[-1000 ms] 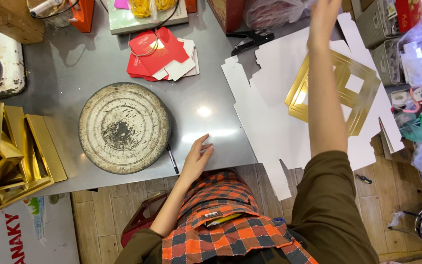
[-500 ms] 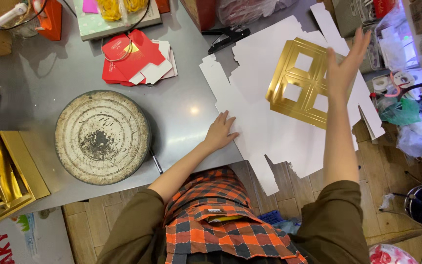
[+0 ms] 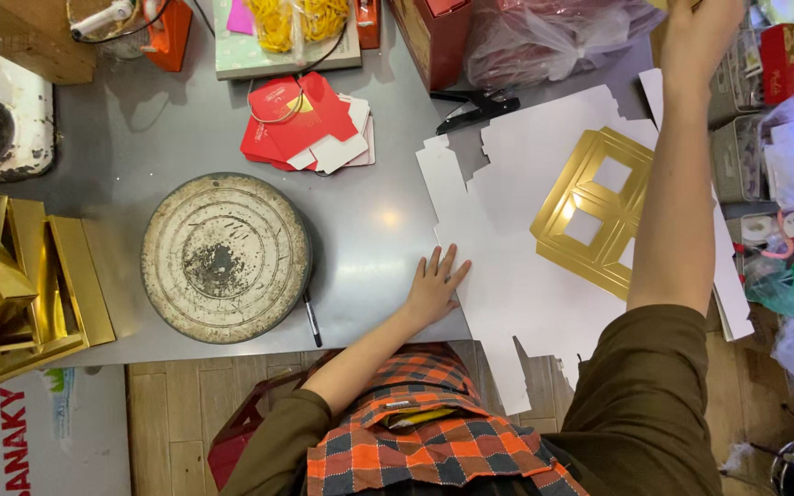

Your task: The person assembles a gold-colored cardboard box by folding its flaps and inserting a white paper insert. They then fold a separate gold divider piece and place it inside the box to create compartments.

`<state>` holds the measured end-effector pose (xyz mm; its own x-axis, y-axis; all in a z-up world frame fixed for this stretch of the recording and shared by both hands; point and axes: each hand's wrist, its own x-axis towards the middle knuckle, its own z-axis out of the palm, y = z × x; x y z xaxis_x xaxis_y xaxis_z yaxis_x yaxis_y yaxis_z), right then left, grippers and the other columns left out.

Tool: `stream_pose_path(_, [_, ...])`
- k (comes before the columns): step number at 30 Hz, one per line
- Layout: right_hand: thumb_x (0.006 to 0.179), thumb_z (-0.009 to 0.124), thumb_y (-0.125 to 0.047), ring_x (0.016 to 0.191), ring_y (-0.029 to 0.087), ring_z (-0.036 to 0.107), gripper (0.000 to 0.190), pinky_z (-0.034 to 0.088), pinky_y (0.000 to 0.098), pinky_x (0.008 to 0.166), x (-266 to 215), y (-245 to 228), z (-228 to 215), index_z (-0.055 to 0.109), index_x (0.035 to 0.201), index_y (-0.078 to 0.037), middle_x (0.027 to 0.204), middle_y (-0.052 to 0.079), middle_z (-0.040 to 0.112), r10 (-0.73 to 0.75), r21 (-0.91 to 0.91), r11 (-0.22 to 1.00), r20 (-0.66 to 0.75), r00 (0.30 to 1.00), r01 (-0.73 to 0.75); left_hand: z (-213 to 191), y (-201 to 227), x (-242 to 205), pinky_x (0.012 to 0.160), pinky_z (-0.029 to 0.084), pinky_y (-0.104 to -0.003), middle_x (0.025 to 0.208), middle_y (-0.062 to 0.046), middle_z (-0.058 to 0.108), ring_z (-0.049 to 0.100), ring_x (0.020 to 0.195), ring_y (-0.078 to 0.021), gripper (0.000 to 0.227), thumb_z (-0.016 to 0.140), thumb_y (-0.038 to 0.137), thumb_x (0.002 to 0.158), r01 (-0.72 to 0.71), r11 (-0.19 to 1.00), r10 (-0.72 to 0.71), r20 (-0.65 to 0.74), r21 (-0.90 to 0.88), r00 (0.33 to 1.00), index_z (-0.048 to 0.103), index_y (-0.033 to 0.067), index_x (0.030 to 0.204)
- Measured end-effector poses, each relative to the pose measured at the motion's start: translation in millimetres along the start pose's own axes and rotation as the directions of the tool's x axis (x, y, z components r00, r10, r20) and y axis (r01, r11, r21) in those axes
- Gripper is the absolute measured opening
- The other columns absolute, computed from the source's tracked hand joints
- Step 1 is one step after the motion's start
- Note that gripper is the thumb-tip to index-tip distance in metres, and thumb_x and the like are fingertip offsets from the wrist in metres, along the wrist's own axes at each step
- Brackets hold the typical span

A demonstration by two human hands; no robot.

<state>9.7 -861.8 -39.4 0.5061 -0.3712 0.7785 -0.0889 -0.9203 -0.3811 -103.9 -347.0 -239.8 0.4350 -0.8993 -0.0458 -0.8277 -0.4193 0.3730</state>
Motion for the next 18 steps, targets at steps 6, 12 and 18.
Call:
stream_pose_path(6, [0.100,0.075,-0.019,0.086,0.038,0.068,0.026,0.051,0.0465,0.080,7,-69,-20,0.066,0.104,0.005,0.096,0.022,0.072,0.309,0.003,0.949,0.175,0.935,-0.314,-4,2,1,0.113,0.032,-0.068,0.168,-0.025,0.012,0.024,0.150,-0.0500,0.109,0.088,0.040,0.070,-0.010,1.000,0.010,-0.009,0.005,1.000,0.029,0.0225,0.161])
stream_pose_path(12, [0.100,0.075,-0.011,0.133,0.038,0.059,0.054,0.046,0.0449,0.115,-53,-107,-71,0.049,0.144,0.005,0.143,0.023,0.059,0.104,0.096,0.988,0.163,0.981,-0.120,-15,8,5,0.121,0.028,-0.063,0.164,-0.026,0.022,0.025,0.151,-0.0459,0.103,0.086,0.042,0.072,-0.015,0.997,0.014,0.014,0.072,1.000,0.033,0.0176,0.157])
stream_pose_path(18, [0.097,0.078,-0.020,0.147,0.042,0.042,0.069,0.034,0.0482,0.120,-246,-182,-108,0.044,0.154,0.000,0.160,0.024,0.042,0.393,-0.036,0.894,0.543,0.742,-0.447,12,-27,40,0.121,0.039,-0.045,0.160,-0.010,0.042,0.042,0.147,-0.0266,0.062,0.064,0.024,0.093,-0.655,0.675,0.711,-0.061,0.339,0.701,0.047,0.0139,0.152])
